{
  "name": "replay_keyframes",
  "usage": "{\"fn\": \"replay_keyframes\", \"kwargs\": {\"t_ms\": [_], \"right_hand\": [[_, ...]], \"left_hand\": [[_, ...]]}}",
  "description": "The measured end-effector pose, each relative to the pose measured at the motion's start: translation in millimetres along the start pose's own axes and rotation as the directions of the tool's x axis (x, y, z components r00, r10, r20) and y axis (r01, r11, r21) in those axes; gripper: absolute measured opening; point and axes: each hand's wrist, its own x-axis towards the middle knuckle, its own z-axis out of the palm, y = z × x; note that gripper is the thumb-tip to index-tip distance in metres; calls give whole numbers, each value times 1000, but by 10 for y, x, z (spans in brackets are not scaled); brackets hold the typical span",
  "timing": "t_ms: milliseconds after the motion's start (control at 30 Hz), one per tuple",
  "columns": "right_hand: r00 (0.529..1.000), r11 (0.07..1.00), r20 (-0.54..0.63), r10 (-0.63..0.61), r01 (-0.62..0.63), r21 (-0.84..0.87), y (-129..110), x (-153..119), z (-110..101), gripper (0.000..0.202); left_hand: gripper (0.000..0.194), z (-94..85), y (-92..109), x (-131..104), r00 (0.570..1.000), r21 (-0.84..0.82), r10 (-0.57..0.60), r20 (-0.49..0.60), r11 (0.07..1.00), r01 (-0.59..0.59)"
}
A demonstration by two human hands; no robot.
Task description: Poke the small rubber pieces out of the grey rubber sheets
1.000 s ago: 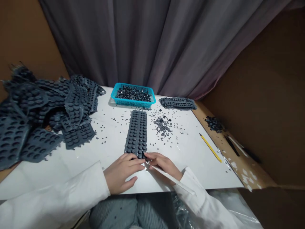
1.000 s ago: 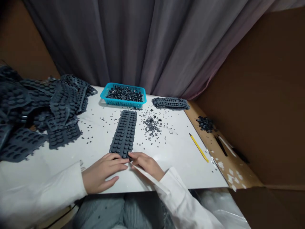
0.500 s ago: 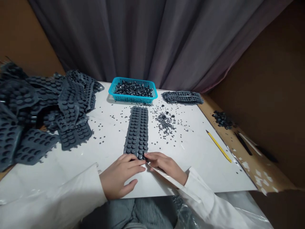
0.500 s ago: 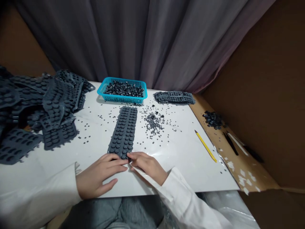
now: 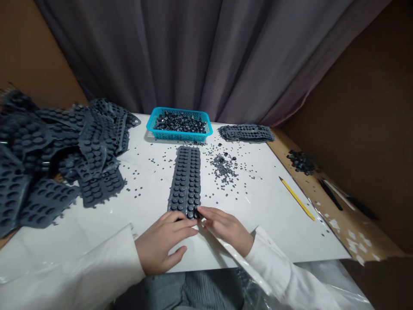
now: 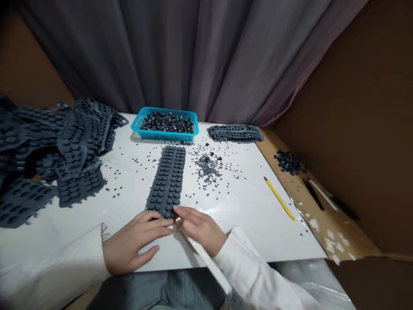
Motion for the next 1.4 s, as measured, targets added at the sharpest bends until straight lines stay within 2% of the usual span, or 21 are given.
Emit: {"fn": "replay_keyframes", "kwargs": {"t_ms": [100,233,400,567,700,933,1067,1167,1233,1300,1400], "right_hand": [[996,982,18,92,-93,165,2,9,-19,9],[995,975,28,99,-103,199,4,12,-2,7],[999,999,33,-36,37,-26,-4,-1,30,7],[986,948,73,-150,164,-274,-44,19,16,10],[984,924,85,-158,178,-338,-62,55,5,12],[994,927,46,-95,106,-361,-66,48,21,12],[999,974,-25,47,-51,-219,-16,10,-5,16],[974,975,-48,220,-218,32,5,-3,-33,17],[959,943,-33,281,-270,197,-2,2,-48,12],[961,913,18,275,-267,308,-17,16,-58,10],[974,909,86,208,-225,351,-24,31,-47,14]], "left_hand": [[42,0,1,-2,1000,-3,-6,-3,1000,6],[43,2,-1,-4,1000,-6,-7,-7,1000,7],[43,-5,5,5,1000,-4,-1,-4,1000,1],[46,-4,8,7,1000,-2,3,1,1000,-3],[44,8,4,-3,1000,11,7,-3,1000,-6],[44,8,8,-3,1000,22,8,1,1000,-8],[44,3,4,-1,1000,19,7,3,1000,-7],[43,6,-1,-2,1000,16,6,8,1000,-6],[43,10,-2,-4,1000,11,5,7,1000,-5],[42,13,0,-4,1000,5,2,5,1000,-2],[41,9,8,-1,1000,4,-5,0,1000,5]]}}
